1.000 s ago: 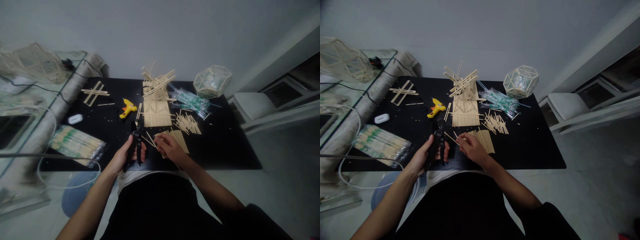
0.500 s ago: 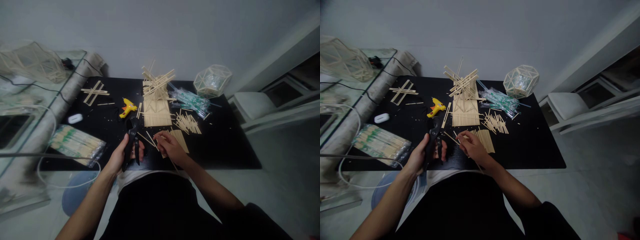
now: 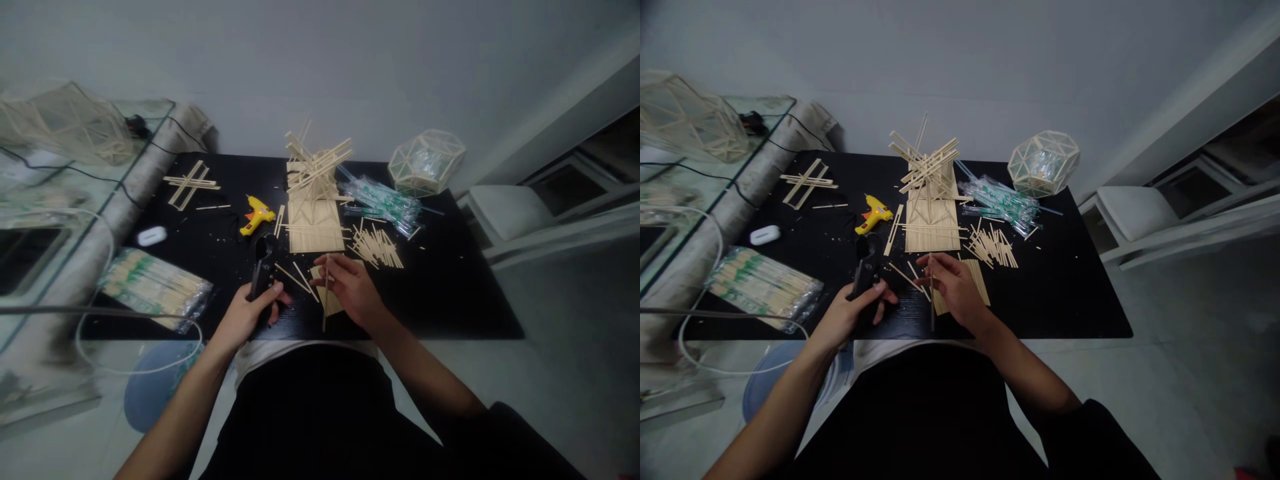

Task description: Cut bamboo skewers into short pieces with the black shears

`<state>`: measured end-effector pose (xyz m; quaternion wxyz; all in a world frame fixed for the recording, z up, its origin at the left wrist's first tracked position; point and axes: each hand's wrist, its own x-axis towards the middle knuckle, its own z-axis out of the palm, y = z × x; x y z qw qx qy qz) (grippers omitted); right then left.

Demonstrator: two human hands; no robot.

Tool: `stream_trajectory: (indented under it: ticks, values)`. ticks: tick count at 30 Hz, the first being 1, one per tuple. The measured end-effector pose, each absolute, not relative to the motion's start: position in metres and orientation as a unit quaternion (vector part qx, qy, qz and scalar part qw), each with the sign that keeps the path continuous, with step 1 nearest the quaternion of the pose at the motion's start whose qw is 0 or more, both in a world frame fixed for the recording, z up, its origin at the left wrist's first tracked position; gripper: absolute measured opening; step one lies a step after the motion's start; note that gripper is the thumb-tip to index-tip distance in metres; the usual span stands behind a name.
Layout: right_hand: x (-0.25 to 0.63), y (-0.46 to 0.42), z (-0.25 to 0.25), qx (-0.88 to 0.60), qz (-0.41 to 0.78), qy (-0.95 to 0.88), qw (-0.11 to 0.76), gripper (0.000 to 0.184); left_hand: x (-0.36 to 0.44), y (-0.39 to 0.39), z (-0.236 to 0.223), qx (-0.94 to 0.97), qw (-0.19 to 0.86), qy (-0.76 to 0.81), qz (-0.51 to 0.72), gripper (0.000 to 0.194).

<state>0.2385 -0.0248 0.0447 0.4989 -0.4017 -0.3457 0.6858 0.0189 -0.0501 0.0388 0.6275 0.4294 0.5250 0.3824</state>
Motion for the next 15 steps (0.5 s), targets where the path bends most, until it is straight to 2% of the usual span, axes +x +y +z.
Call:
stream_trajectory:
  ticks: [3,6,10,15]
  values:
    - [0.243,-0.02,0.047,-0.413,0.63,-0.352,0.555,0.033,0.018,-0.05,0.038,0.415,0.62,0.541,0.389,0.04]
    - [0.246,-0.018,0.046,-0.429,0.597,-0.371,0.567,0.03,0.013,-0.048,0.04,0.39,0.607,0.548,0.424,0.041]
    - [0.248,-0.02,0.039,-0.459,0.584,-0.387,0.546,0.026,0.001,-0.043,0.047,0.319,0.593,0.519,0.526,0.033]
    - [0.246,-0.022,0.029,-0.485,0.599,-0.414,0.485,0.028,-0.008,-0.037,0.055,0.295,0.509,0.547,0.596,0.029]
